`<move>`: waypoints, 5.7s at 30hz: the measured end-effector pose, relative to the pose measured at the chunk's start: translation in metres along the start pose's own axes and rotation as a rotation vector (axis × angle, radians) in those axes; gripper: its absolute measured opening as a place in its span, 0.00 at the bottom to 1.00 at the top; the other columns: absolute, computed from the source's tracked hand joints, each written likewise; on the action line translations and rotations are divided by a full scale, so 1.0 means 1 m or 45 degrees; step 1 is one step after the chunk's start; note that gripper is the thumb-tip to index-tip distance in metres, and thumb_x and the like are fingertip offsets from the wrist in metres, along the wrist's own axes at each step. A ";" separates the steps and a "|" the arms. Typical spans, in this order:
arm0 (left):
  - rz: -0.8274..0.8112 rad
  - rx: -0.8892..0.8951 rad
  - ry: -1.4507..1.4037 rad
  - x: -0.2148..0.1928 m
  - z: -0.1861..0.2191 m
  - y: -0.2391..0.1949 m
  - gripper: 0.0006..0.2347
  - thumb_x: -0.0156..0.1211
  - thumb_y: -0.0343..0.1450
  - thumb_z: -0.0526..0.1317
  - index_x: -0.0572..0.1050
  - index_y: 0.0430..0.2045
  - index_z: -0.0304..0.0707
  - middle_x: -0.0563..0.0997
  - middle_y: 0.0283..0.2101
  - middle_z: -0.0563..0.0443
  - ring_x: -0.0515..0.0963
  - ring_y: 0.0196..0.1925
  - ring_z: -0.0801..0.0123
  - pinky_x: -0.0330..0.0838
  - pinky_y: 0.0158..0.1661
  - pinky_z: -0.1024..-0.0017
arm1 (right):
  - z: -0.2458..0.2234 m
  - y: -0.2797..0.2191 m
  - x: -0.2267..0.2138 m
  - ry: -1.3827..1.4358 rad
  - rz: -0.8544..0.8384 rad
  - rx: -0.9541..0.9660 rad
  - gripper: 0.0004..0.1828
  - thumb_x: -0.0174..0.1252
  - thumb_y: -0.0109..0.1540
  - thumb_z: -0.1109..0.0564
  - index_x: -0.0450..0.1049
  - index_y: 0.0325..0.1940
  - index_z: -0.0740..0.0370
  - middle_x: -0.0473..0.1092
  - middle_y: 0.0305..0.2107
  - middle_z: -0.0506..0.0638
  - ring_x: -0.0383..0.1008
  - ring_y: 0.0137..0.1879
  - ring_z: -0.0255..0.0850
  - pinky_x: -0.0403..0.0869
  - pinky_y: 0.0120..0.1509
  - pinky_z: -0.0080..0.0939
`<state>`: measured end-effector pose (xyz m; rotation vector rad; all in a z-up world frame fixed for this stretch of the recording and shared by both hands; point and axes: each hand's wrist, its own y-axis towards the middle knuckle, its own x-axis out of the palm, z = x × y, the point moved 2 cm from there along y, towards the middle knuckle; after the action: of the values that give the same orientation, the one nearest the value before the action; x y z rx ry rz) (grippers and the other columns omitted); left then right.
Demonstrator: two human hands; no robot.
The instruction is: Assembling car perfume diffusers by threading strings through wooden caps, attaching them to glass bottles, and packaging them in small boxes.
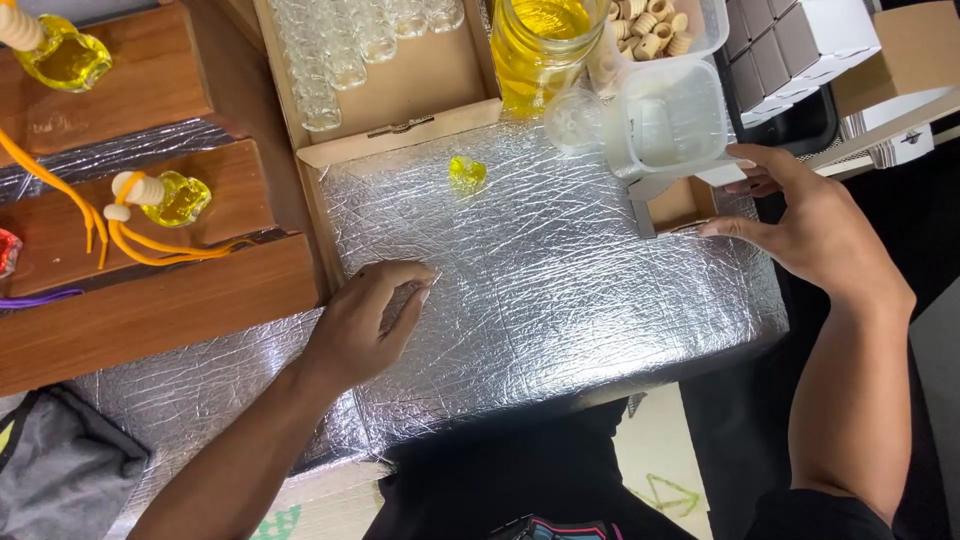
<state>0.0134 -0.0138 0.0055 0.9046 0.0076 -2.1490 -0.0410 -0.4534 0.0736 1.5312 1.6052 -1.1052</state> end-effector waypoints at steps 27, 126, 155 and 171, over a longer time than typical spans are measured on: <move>-0.365 0.119 0.816 0.018 0.019 0.031 0.09 0.60 0.71 0.37 0.75 0.43 0.41 0.80 0.43 0.51 0.76 0.44 0.59 0.71 0.45 0.60 | -0.066 0.096 -0.075 -0.090 0.210 -0.684 0.09 0.61 0.75 0.66 0.72 0.59 0.71 0.71 0.48 0.61 0.75 0.44 0.49 0.73 0.52 0.50; 0.387 0.134 -0.518 0.018 0.016 0.067 0.13 0.48 0.79 0.37 0.73 0.53 0.27 0.80 0.51 0.38 0.83 0.50 0.57 0.79 0.48 0.63 | -0.170 0.042 0.121 1.660 -0.294 -0.229 0.14 0.50 0.70 0.60 0.77 0.47 0.74 0.70 0.18 0.55 0.67 0.23 0.33 0.70 0.28 0.31; 0.211 -0.105 -0.604 0.022 0.007 0.068 0.11 0.49 0.78 0.42 0.73 0.48 0.35 0.83 0.47 0.42 0.87 0.40 0.63 0.84 0.41 0.71 | -0.165 0.068 -0.068 0.159 0.469 -0.725 0.09 0.52 0.73 0.64 0.76 0.41 0.69 0.76 0.32 0.54 0.72 0.30 0.36 0.73 0.36 0.34; 0.114 -0.133 -0.595 0.016 0.003 0.074 0.13 0.43 0.79 0.45 0.73 0.47 0.38 0.83 0.40 0.45 0.86 0.32 0.66 0.82 0.32 0.71 | -0.109 0.314 -0.014 -0.420 -0.380 -0.318 0.12 0.61 0.65 0.45 0.79 0.47 0.52 0.78 0.37 0.55 0.75 0.43 0.54 0.69 0.48 0.53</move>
<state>0.0541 -0.0760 0.0179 0.3226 -0.1496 -2.2039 0.2816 -0.3733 0.0907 0.9148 1.6951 -1.1898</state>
